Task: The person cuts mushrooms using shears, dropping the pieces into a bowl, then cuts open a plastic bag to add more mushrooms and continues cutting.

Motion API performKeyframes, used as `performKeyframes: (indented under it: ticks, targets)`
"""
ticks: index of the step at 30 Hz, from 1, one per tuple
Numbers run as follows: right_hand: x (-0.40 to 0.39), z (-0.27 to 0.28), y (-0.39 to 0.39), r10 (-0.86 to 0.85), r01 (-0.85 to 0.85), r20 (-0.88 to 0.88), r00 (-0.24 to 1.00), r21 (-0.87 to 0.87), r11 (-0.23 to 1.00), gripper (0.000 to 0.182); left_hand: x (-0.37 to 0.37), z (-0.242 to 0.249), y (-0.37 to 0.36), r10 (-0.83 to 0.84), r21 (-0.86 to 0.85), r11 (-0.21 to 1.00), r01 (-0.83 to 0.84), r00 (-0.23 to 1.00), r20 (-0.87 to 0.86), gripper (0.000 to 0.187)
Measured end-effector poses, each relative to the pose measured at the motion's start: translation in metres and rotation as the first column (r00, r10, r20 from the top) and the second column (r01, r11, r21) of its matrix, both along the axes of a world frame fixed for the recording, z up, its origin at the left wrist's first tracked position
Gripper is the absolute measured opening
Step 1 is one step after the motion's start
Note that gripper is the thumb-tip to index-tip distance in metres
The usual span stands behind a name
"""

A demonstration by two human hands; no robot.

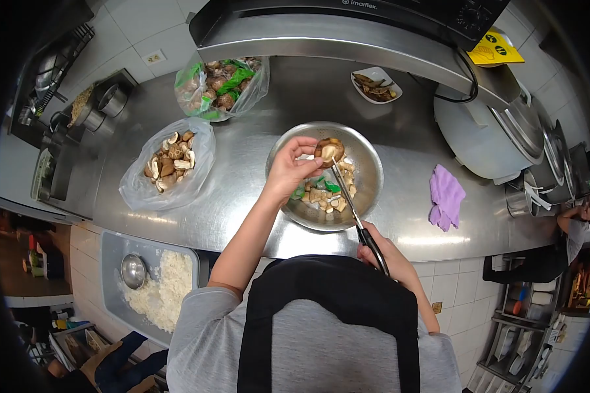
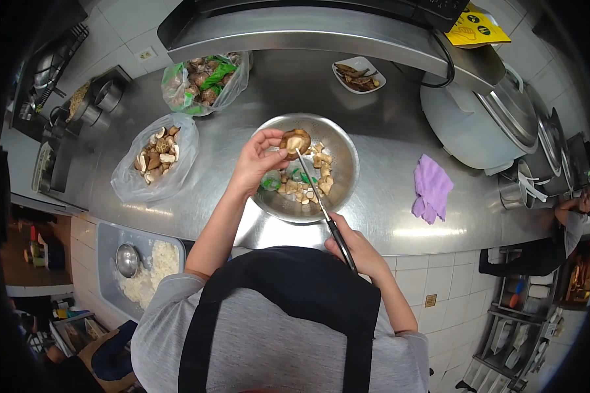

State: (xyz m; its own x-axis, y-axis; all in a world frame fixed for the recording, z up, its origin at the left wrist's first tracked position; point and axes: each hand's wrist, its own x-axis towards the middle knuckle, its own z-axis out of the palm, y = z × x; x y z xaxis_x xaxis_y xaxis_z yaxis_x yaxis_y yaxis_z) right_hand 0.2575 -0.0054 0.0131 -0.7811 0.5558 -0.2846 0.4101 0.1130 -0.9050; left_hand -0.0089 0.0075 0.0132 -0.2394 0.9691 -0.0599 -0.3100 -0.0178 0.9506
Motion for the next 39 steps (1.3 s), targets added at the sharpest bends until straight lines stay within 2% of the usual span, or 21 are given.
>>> performKeyframes:
  ticks: [1,7,10,11,12,15,17,22,27,30,32,34,35,36,37,38,39]
  targets:
    - [-0.001,-0.001,-0.001,-0.002,0.002,0.000,1.000,-0.003,1.000,0.058,0.003,0.000,-0.001,-0.032,0.011,0.999,0.033,0.999,-0.040,0.031]
    - [-0.003,0.002,-0.001,-0.075,0.075,-0.002,0.997,-0.060,0.995,0.055,0.015,0.001,-0.009,-0.115,-0.018,0.993,0.115,0.993,0.017,0.027]
    - [0.000,-0.002,0.000,-0.019,0.018,0.012,1.000,0.089,0.996,0.056,0.017,-0.004,-0.009,-0.115,-0.025,0.993,0.114,0.993,-0.020,0.028]
    - [0.000,0.003,0.000,-0.006,0.002,0.045,0.999,0.090,0.996,0.057,0.018,-0.001,-0.010,-0.120,-0.038,0.992,0.119,0.992,-0.040,0.028]
    - [-0.001,0.010,-0.001,-0.016,0.014,0.052,0.999,0.051,0.999,0.055,0.021,0.000,-0.010,-0.106,-0.038,0.994,0.104,0.993,-0.056,0.028]
    - [-0.002,0.008,-0.005,-0.070,0.072,-0.017,0.997,0.134,0.988,0.051,0.027,0.000,-0.010,-0.069,-0.032,0.997,0.066,0.994,-0.083,0.027]
    - [-0.001,0.017,-0.007,-0.080,0.076,0.050,0.995,0.078,0.994,0.051,0.029,0.001,-0.011,-0.056,-0.050,0.997,0.052,0.995,-0.077,0.026]
    - [-0.001,0.009,-0.013,-0.131,0.134,-0.036,0.991,0.094,0.986,0.052,0.037,-0.002,-0.012,-0.044,-0.005,0.999,0.044,0.999,-0.026,0.024]
    - [0.000,0.013,-0.015,-0.147,0.147,-0.010,0.989,0.064,0.987,0.051,0.042,-0.001,-0.015,-0.022,0.005,1.000,0.022,0.999,0.032,0.023]
    - [0.000,0.018,-0.016,-0.140,0.140,0.005,0.990,0.053,0.989,0.051,0.037,0.001,-0.016,-0.028,-0.044,0.999,0.029,0.999,0.042,0.024]
    - [-0.002,0.017,-0.017,-0.171,0.173,-0.038,0.985,0.074,0.982,0.051,0.031,-0.005,-0.016,-0.104,-0.010,0.995,0.104,0.994,-0.032,0.027]
    - [-0.003,0.014,-0.016,-0.170,0.175,-0.069,0.983,0.064,0.983,0.050,0.029,-0.014,-0.011,-0.031,0.054,0.998,0.032,0.999,-0.020,0.032]
    - [-0.003,0.012,-0.016,-0.180,0.186,-0.095,0.979,0.055,0.981,0.050,0.029,-0.016,-0.009,0.031,0.118,0.992,-0.031,1.000,0.001,0.038]
    - [-0.004,0.008,-0.017,-0.194,0.205,-0.139,0.971,0.068,0.976,0.049,0.033,-0.011,-0.006,0.014,0.096,0.995,-0.023,0.996,0.094,0.055]
    - [-0.005,0.008,-0.016,-0.195,0.207,-0.140,0.971,0.073,0.976,0.049,0.031,-0.008,-0.006,0.012,0.100,0.995,-0.021,0.996,0.093,0.055]
    - [-0.005,0.010,-0.016,-0.182,0.188,-0.100,0.978,0.048,0.981,0.049,0.030,-0.004,-0.005,-0.125,0.083,0.992,0.100,0.902,0.412,0.059]
    - [-0.004,0.013,-0.015,-0.174,0.176,-0.060,0.983,0.023,0.984,0.050,0.030,-0.003,-0.004,-0.235,0.105,0.968,0.226,0.690,0.685,0.064]
